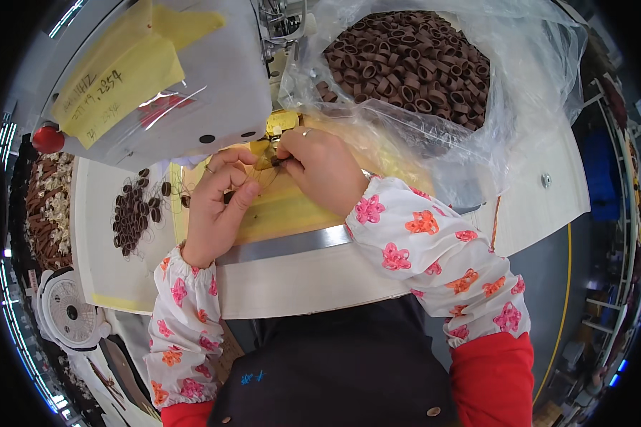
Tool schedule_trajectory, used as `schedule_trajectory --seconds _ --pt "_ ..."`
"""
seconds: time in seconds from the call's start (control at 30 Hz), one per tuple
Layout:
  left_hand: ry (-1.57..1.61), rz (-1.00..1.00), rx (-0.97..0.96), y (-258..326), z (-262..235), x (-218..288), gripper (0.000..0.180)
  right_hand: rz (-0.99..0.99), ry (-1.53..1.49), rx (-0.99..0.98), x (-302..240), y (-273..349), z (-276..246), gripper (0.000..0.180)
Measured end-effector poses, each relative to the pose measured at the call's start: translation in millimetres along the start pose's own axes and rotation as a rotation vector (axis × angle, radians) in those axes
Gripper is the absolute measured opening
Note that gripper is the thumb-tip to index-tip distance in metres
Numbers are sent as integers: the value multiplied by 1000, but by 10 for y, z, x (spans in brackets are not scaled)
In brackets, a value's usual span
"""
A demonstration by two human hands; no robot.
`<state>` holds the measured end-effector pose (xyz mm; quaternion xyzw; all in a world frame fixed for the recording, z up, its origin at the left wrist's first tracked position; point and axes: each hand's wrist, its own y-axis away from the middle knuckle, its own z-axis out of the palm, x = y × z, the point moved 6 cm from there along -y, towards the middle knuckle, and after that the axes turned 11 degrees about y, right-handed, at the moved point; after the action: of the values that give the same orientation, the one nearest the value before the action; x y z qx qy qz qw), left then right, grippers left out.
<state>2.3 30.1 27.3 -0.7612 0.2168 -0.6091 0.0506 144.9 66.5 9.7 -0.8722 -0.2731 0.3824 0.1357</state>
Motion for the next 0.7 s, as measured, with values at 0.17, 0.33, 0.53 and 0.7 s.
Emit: schedule_trajectory --seconds 0.17,0.33,0.53,0.7 --pt "459 -294 -21 -67 108 -119 18 27 4 20 -10 -15 -5 11" --pt "-102 -289 81 -88 -67 -349 24 97 -24 36 61 -33 7 8" --pt "-193 -440 82 -164 -38 -360 26 116 32 43 85 -61 8 7" --pt "-163 -402 110 -207 -5 -395 28 70 95 104 47 -84 -4 8"
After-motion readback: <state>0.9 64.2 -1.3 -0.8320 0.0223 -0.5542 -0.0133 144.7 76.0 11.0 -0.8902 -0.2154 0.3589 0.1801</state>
